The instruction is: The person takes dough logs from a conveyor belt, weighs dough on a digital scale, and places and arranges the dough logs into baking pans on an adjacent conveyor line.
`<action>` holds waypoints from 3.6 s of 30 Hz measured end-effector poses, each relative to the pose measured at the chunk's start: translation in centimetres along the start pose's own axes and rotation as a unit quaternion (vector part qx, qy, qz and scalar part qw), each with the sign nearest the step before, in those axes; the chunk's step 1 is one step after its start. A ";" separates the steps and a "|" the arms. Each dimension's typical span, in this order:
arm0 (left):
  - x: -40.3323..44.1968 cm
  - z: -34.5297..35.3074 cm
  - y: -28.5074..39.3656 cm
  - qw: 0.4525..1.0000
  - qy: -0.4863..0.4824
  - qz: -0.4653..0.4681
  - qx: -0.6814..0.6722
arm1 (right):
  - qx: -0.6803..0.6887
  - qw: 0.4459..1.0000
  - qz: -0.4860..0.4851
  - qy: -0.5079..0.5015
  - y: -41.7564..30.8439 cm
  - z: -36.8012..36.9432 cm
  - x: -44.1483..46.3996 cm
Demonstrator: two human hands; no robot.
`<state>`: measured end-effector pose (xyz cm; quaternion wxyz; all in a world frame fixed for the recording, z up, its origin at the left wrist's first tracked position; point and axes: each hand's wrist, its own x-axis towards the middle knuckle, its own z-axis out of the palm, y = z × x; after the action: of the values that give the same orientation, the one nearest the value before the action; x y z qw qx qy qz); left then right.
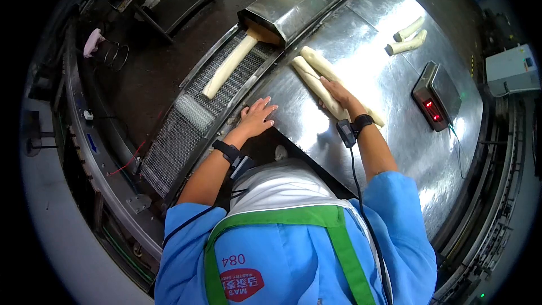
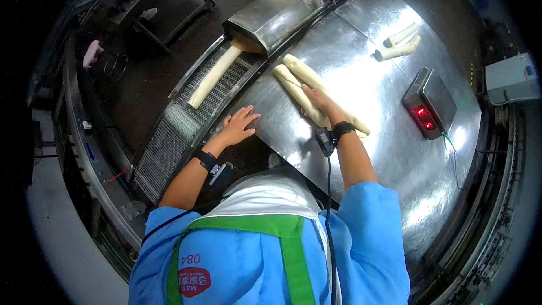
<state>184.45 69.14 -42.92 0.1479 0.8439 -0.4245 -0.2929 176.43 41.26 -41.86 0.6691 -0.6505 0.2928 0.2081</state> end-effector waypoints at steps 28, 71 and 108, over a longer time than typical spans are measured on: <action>-7.9 -2.9 -13.8 0.898 0.300 -0.313 0.075 | -0.649 0.698 -0.147 0.264 8.7 -3.6 -6.9; -64.5 18.5 -26.5 0.296 0.763 -0.458 -0.349 | -0.368 0.572 -0.592 -0.432 -14.5 75.0 -16.9; -63.7 22.8 -26.5 0.382 0.642 -0.664 -0.009 | -0.844 0.340 -0.414 0.024 -4.7 52.0 17.7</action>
<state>157.24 136.08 -50.53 0.1420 0.7912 0.4961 0.3281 198.95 90.72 -50.93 -0.2430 -0.9120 -0.3294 0.0254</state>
